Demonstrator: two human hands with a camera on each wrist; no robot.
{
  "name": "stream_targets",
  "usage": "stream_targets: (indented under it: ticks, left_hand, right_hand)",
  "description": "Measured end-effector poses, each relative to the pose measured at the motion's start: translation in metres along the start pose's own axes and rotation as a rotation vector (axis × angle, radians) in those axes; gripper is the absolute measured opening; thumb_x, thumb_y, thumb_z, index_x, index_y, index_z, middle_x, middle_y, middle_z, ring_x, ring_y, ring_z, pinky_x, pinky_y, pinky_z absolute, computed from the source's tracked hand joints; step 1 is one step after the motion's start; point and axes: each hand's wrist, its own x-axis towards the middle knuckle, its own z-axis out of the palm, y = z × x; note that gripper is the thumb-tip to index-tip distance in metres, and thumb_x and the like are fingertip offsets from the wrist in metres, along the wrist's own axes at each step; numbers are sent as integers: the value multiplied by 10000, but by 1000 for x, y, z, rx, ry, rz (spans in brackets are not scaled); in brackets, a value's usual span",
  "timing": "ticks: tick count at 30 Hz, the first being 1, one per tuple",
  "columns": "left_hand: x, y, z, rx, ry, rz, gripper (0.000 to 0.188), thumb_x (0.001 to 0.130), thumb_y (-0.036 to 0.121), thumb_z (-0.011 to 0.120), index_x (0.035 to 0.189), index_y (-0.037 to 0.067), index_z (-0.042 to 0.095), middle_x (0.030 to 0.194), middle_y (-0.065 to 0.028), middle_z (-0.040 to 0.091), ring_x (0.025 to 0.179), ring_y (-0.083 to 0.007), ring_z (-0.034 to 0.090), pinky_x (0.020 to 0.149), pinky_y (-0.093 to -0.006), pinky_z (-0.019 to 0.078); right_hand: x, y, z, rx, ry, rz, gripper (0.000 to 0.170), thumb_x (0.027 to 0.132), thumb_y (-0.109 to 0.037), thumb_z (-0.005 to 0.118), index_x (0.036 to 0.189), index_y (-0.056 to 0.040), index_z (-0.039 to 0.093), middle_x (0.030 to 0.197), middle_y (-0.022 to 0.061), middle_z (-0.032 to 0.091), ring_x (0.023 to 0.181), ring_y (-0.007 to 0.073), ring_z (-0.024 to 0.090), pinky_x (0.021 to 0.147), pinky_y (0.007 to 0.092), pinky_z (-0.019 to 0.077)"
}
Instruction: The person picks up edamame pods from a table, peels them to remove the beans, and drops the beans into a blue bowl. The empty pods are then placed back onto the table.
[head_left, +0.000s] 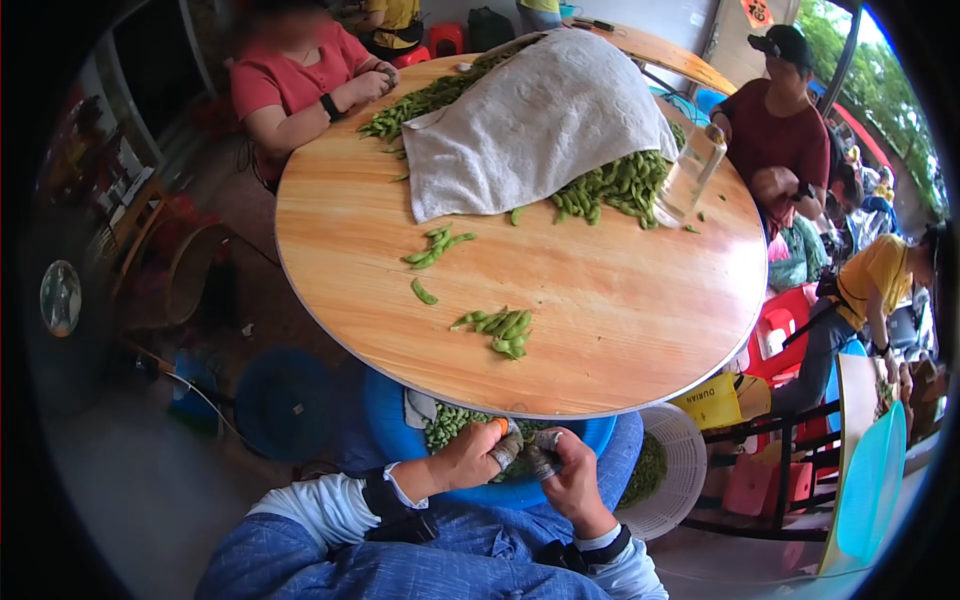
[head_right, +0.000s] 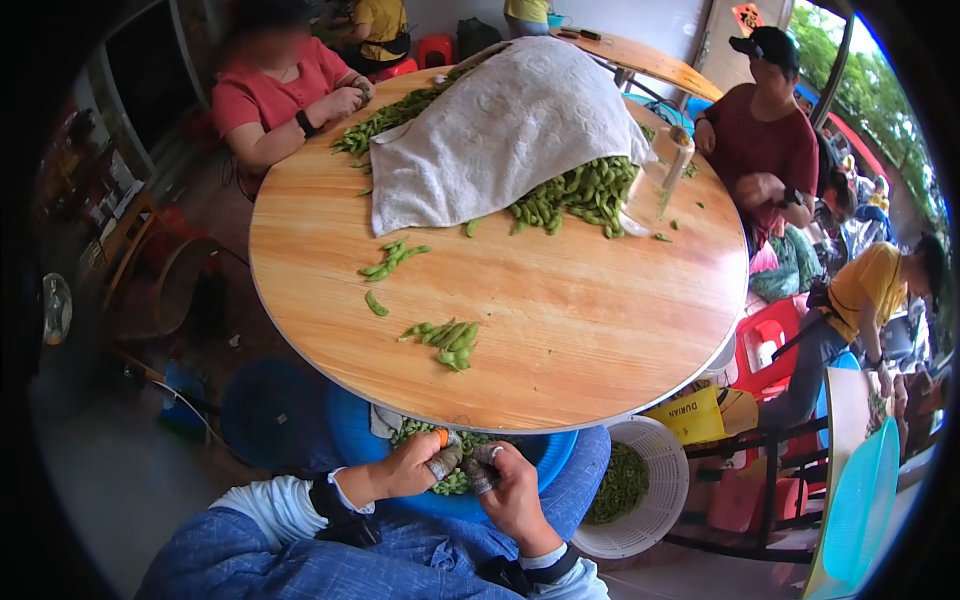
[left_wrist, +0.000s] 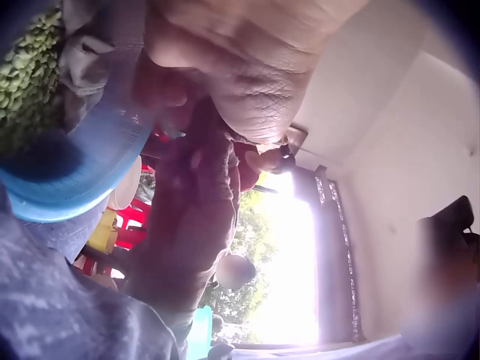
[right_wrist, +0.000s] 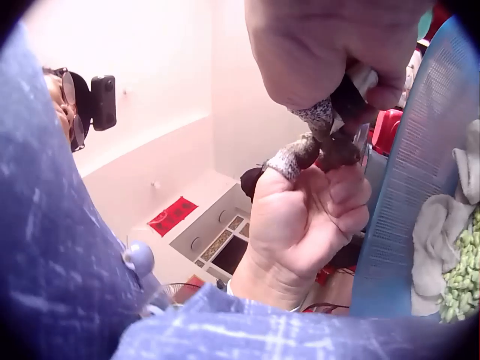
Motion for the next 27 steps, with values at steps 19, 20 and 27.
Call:
stream_targets:
  ticks: [19,20,27]
  left_hand:
    - [58,34,-109,640,371,267,278,723,77,596,982,1,532,754,-160,562,641,-271,559,591,-328,448]
    - [72,20,-113,718,288,261,256,703,51,592,949,-2,543,746,-169,568,654,-286,566,591,-333,446]
    - [80,28,-125,574,265,40,111,671,28,602,759,-9,546,692,-126,562,598,-204,559,567,-291,444]
  right_hand:
    - [-94,93,-121,145,759,398,154,783,-51,554,915,24,579,737,-15,547,604,43,450,525,168,351]
    - [-92,91,-115,159,707,444,156,783,-54,560,918,20,581,753,-10,558,617,41,453,536,174,356]
    - [-59,43,-74,52,465,249,169,793,-60,572,935,32,574,819,51,597,745,106,553,693,222,445]
